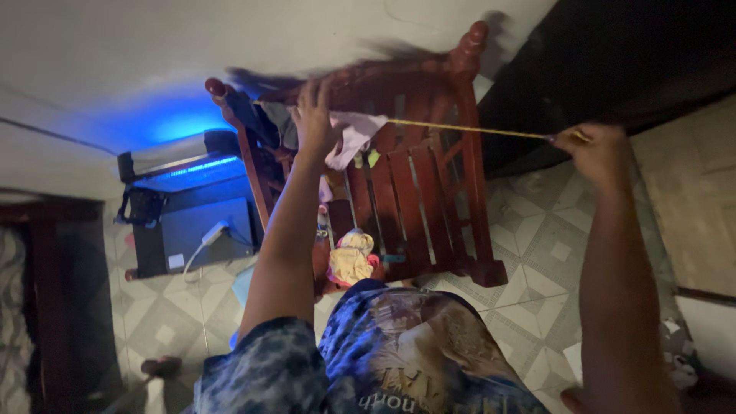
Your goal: The person sets up a makeshift clothesline using a yellow rope and hangs several items of laundry, including small garments and underwear, using plastic clips.
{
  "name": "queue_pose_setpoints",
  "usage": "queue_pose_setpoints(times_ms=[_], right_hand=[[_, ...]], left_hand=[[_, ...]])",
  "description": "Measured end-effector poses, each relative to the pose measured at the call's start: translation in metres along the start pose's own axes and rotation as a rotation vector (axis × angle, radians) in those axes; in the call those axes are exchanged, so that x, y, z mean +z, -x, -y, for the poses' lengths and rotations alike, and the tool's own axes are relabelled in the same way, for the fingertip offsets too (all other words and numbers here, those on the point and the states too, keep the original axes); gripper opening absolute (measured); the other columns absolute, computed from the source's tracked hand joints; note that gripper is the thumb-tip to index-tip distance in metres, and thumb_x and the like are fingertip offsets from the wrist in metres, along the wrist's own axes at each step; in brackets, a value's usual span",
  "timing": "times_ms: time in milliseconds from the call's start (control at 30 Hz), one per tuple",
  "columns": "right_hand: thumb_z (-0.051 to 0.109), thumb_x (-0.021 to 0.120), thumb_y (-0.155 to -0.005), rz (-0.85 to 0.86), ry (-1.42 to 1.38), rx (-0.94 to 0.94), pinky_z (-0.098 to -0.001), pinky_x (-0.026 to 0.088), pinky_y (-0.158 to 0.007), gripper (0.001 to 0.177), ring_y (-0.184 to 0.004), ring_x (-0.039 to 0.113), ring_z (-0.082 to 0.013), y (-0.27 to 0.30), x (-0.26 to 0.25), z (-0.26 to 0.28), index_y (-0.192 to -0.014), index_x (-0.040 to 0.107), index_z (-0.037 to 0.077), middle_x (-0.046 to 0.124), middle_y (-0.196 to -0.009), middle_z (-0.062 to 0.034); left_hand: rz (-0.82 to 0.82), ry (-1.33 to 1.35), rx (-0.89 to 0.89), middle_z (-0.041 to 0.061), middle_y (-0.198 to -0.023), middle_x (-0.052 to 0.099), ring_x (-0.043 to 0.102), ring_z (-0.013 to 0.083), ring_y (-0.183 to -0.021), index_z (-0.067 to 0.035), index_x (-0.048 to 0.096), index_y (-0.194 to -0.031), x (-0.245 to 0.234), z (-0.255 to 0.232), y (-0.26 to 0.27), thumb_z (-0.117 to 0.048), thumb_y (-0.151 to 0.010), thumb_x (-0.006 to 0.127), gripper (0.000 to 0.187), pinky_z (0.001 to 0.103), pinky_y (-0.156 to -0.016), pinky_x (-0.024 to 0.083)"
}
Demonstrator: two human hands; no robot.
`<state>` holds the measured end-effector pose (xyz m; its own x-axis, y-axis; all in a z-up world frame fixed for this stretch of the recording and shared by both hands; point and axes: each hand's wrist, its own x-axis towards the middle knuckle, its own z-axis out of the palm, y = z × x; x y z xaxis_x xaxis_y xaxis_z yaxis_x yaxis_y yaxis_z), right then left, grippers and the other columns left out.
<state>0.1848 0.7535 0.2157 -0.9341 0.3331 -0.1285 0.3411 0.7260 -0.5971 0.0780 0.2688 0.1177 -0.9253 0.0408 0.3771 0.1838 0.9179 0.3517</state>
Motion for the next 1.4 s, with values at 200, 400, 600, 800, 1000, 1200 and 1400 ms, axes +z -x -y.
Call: queue_pose_setpoints(times_ms=[200,400,600,800,1000,1200,1400], right_hand=[[0.025,0.086,-0.095,-0.103,0.028,-0.346,-0.0390,0.050,-0.068,0.019,-0.077,0.068,-0.0219,-0.081,0.022,-0.043,-0.104,0.080,0.008,0.075,-0.093,-0.0124],[0.024,0.089,-0.093,-0.108,0.069,-0.485,-0.0385,0.050,-0.066,0.023,-0.071,0.066,-0.0226,-0.206,0.052,-0.080,-0.097,0.079,0.004,0.073,-0.088,-0.0147],[0.022,0.092,-0.087,-0.124,0.092,-0.531,-0.0379,0.050,-0.065,0.024,-0.070,0.065,-0.0191,-0.273,0.080,-0.083,-0.094,0.079,0.002,0.073,-0.086,-0.0128],[0.020,0.089,-0.089,-0.096,0.152,-0.623,-0.0359,0.052,-0.071,0.021,-0.074,0.066,-0.0178,-0.279,0.082,-0.083,-0.099,0.081,0.003,0.073,-0.084,-0.0109],[0.023,0.089,-0.097,-0.087,0.122,-0.506,-0.0361,0.050,-0.069,0.020,-0.074,0.065,-0.0184,-0.266,0.070,-0.069,-0.095,0.078,0.006,0.074,-0.091,-0.0072],[0.021,0.086,-0.100,-0.034,-0.075,-0.501,-0.0327,0.050,-0.073,0.019,-0.082,0.065,-0.0157,-0.216,0.055,-0.077,-0.101,0.073,0.007,0.073,-0.098,-0.0028],[0.018,0.077,-0.104,-0.061,-0.054,-0.580,-0.0328,0.050,-0.076,0.014,-0.088,0.064,-0.0155,-0.160,0.043,-0.086,-0.099,0.068,0.009,0.071,-0.098,-0.0012]], left_hand=[[-0.449,0.158,-0.144,0.017,-0.148,0.052,0.048,0.0428,-0.139,-0.010,0.056,-0.144,0.026,0.043,0.071,-0.006,-0.083,0.080,0.065,0.049,-0.119,0.041],[-0.451,0.062,-0.518,0.027,-0.131,0.056,0.052,0.0458,-0.122,-0.004,0.066,-0.121,0.083,0.093,0.207,-0.010,-0.078,0.082,0.046,0.049,-0.102,0.044],[-0.427,0.071,-0.809,0.022,-0.122,0.062,0.056,0.0393,-0.117,0.000,0.069,-0.111,0.085,0.086,0.319,-0.016,-0.072,0.083,0.045,0.046,-0.103,0.047],[-0.344,-0.002,-0.856,0.023,-0.115,0.065,0.057,0.0439,-0.113,0.004,0.068,-0.112,0.072,0.062,0.417,-0.021,-0.071,0.087,0.051,0.049,-0.099,0.046],[-0.220,0.030,-1.145,0.023,-0.113,0.065,0.058,0.0399,-0.110,-0.001,0.072,-0.107,0.058,0.047,0.466,-0.030,-0.064,0.092,0.056,0.048,-0.097,0.046],[-0.237,0.078,-1.020,0.019,-0.116,0.067,0.059,0.0374,-0.116,-0.006,0.075,-0.103,0.065,0.023,0.498,-0.031,-0.070,0.090,0.044,0.046,-0.102,0.046],[-0.203,0.164,-1.133,0.021,-0.119,0.062,0.058,0.0391,-0.114,-0.005,0.072,-0.111,0.076,-0.015,0.548,-0.029,-0.074,0.089,0.048,0.046,-0.099,0.047]])
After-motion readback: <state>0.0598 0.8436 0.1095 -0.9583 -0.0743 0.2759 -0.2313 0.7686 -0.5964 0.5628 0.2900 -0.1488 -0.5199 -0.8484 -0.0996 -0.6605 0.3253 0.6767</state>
